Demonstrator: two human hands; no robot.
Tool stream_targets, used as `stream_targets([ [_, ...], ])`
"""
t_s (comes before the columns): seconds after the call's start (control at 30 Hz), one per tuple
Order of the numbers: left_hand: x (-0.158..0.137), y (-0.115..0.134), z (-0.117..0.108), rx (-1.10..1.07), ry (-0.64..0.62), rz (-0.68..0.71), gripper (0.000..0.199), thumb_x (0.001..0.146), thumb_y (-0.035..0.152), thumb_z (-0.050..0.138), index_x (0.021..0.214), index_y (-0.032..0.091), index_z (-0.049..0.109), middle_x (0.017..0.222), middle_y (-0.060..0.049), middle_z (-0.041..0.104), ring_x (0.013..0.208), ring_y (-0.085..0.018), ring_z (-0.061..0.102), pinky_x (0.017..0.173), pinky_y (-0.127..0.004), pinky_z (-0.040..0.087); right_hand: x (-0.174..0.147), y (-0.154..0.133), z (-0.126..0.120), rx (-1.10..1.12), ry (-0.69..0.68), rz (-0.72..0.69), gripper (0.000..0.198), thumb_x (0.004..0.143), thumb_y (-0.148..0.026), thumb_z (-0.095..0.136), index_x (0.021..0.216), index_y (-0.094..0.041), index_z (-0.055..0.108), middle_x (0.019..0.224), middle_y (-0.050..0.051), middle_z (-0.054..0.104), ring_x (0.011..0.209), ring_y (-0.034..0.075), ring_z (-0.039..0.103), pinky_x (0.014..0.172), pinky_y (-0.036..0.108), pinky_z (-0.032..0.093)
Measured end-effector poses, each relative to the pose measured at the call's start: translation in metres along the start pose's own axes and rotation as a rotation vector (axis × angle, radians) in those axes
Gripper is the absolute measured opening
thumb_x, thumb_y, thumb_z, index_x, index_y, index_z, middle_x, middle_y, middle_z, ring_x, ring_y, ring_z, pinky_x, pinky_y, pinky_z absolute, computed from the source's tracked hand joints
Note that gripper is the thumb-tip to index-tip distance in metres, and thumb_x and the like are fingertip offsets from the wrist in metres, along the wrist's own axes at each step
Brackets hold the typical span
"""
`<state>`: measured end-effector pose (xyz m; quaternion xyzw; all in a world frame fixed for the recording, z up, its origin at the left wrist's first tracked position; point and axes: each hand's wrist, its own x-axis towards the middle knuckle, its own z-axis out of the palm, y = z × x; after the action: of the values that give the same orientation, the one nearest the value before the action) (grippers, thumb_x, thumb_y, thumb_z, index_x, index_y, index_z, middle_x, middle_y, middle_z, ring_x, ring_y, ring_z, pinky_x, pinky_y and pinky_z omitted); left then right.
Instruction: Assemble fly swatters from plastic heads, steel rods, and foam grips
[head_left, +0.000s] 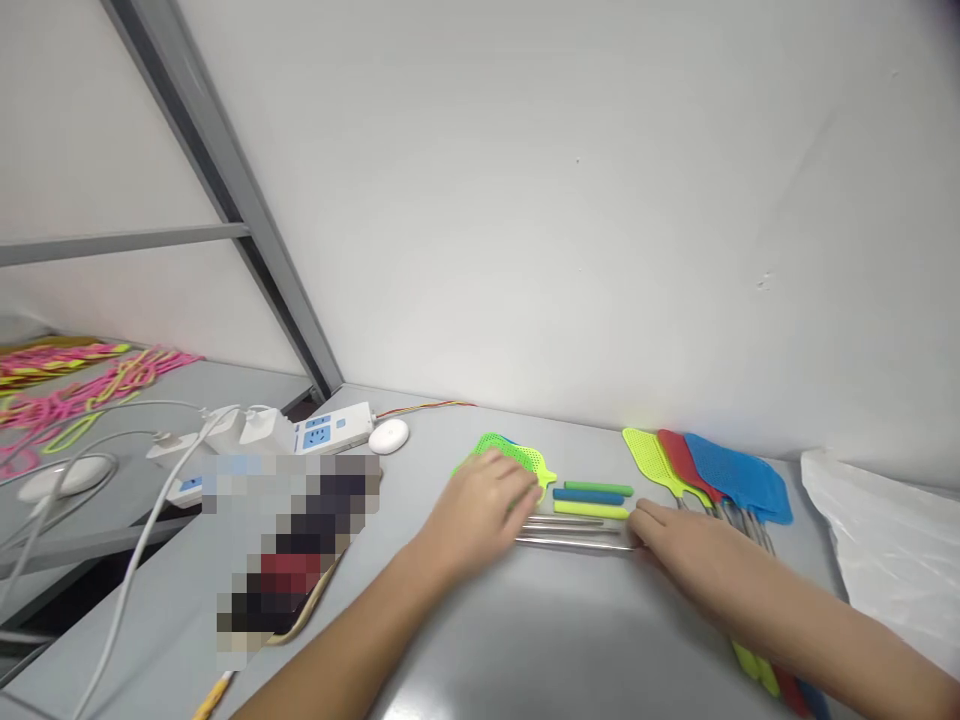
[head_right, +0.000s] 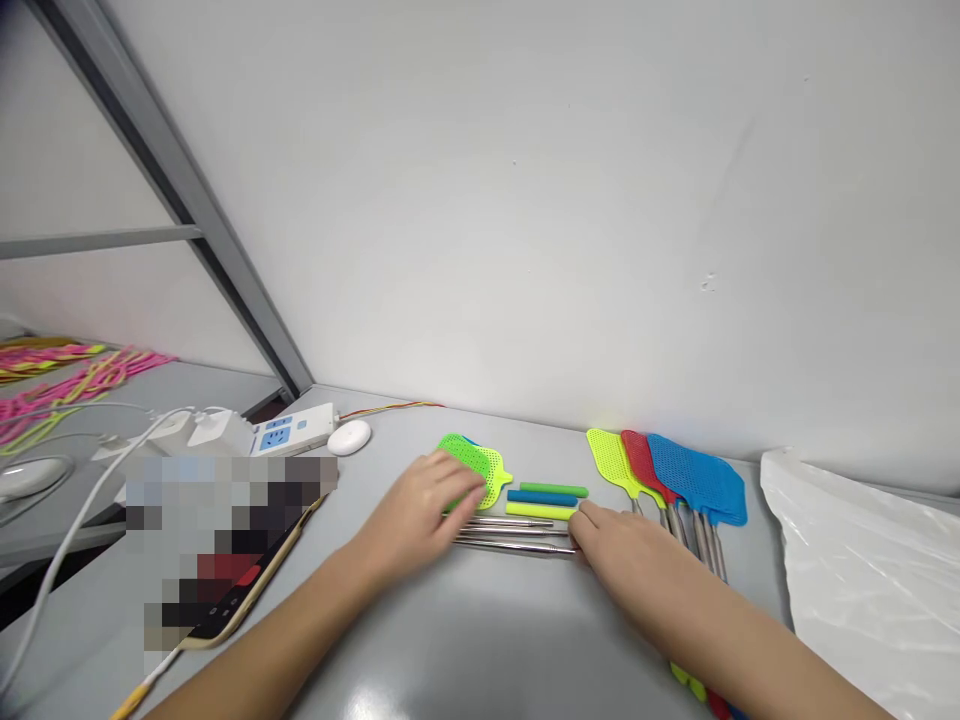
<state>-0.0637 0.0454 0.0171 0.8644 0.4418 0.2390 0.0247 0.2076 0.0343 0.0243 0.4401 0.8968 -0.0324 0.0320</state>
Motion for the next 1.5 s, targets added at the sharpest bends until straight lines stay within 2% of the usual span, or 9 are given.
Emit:
stream_targets([
  [0.13, -0.005, 0.043, 0.005, -0.009, -0.069, 0.031, 0.041, 0.091, 0.049, 0.043, 0.116, 0.021, 0.059, 0.093, -0.007, 0.066, 0.088, -0.026, 0.055, 0.076, -0.041, 0.039, -0.017, 0.0, -0.018, 0.166, 0.07, 0.128, 0.013, 0.097, -0.027, 0.034, 0.088, -0.025, 0.044, 0.073, -0.002, 0.056, 0.062, 0.017, 0.053, 0.054, 0.027, 0.031],
  [0.3, -0.012, 0.065, 0.006, -0.247, -0.153, -0.026, 0.04, 0.093, 0.034, 0.044, 0.131, 0.025, 0.046, 0.098, -0.005, 0.067, 0.088, -0.023, 0.058, 0.082, -0.04, 0.04, -0.032, -0.006, -0.039, 0.377, 0.068, 0.249, 0.024, 0.099, -0.043, 0.026, 0.09, -0.027, 0.042, 0.075, -0.003, 0.056, 0.061, 0.015, 0.052, 0.055, 0.028, 0.036],
  [0.37, -0.014, 0.068, 0.008, -0.42, -0.214, -0.117, 0.036, 0.093, 0.033, 0.042, 0.128, 0.027, 0.049, 0.094, -0.004, 0.067, 0.083, -0.021, 0.058, 0.077, -0.035, 0.041, -0.031, -0.009, -0.044, 0.465, 0.087, 0.258, 0.023, 0.099, -0.042, 0.026, 0.092, -0.027, 0.043, 0.081, -0.002, 0.057, 0.068, 0.015, 0.053, 0.06, 0.028, 0.04],
  [0.53, -0.017, 0.077, 0.022, -0.932, -0.405, -0.417, 0.031, 0.093, 0.047, 0.038, 0.097, 0.025, 0.059, 0.081, -0.001, 0.062, 0.069, -0.015, 0.054, 0.059, -0.026, 0.038, -0.013, -0.012, -0.042, 0.619, 0.082, 0.241, 0.026, 0.099, -0.043, 0.028, 0.089, -0.026, 0.044, 0.083, -0.002, 0.056, 0.074, 0.015, 0.052, 0.066, 0.027, 0.042],
  [0.7, -0.015, 0.066, 0.041, -1.359, -0.48, -0.675, 0.028, 0.092, 0.047, 0.04, 0.095, 0.022, 0.053, 0.064, 0.005, 0.049, 0.045, -0.007, 0.038, 0.045, -0.02, 0.031, 0.011, 0.001, -0.032, 0.63, 0.05, 0.223, 0.026, 0.098, -0.042, 0.031, 0.087, -0.025, 0.048, 0.077, -0.003, 0.057, 0.069, 0.015, 0.052, 0.062, 0.026, 0.04],
  [0.87, -0.009, 0.049, 0.035, -1.626, -0.432, -0.879, 0.031, 0.089, 0.053, 0.044, 0.084, 0.022, 0.049, 0.06, 0.008, 0.029, 0.043, -0.005, 0.014, 0.037, -0.018, 0.011, 0.027, 0.021, -0.019, 0.426, 0.089, 0.27, 0.02, 0.094, -0.035, 0.04, 0.088, -0.024, 0.056, 0.076, 0.0, 0.064, 0.065, 0.016, 0.056, 0.059, 0.027, 0.037],
  [1.03, -0.003, 0.039, 0.03, -1.886, -0.357, -0.958, 0.035, 0.087, 0.052, 0.049, 0.072, 0.021, 0.04, 0.054, 0.009, 0.023, 0.039, -0.004, 0.008, 0.034, -0.017, 0.006, 0.02, 0.017, -0.012, 0.297, 0.088, 0.275, 0.011, 0.088, -0.031, 0.05, 0.089, -0.026, 0.06, 0.069, -0.002, 0.063, 0.06, 0.015, 0.055, 0.052, 0.024, 0.03],
  [1.23, 0.001, 0.031, 0.024, -2.221, -0.22, -0.918, 0.047, 0.086, 0.05, 0.05, 0.057, 0.019, 0.03, 0.044, 0.008, 0.017, 0.033, -0.004, 0.007, 0.031, -0.018, 0.009, 0.012, 0.011, -0.012, 0.253, 0.105, 0.265, 0.01, 0.086, -0.032, 0.054, 0.094, -0.027, 0.058, 0.069, -0.004, 0.062, 0.06, 0.014, 0.055, 0.05, 0.023, 0.027],
  [1.5, 0.006, 0.027, 0.008, -2.266, 0.144, -0.765, 0.05, 0.085, 0.035, 0.052, 0.047, 0.019, 0.024, 0.042, 0.005, 0.021, 0.039, -0.008, 0.024, 0.043, -0.023, 0.032, 0.015, 0.008, -0.004, 0.183, 0.097, 0.279, 0.016, 0.087, -0.03, 0.052, 0.101, -0.025, 0.059, 0.08, 0.0, 0.066, 0.066, 0.016, 0.059, 0.053, 0.024, 0.03],
])
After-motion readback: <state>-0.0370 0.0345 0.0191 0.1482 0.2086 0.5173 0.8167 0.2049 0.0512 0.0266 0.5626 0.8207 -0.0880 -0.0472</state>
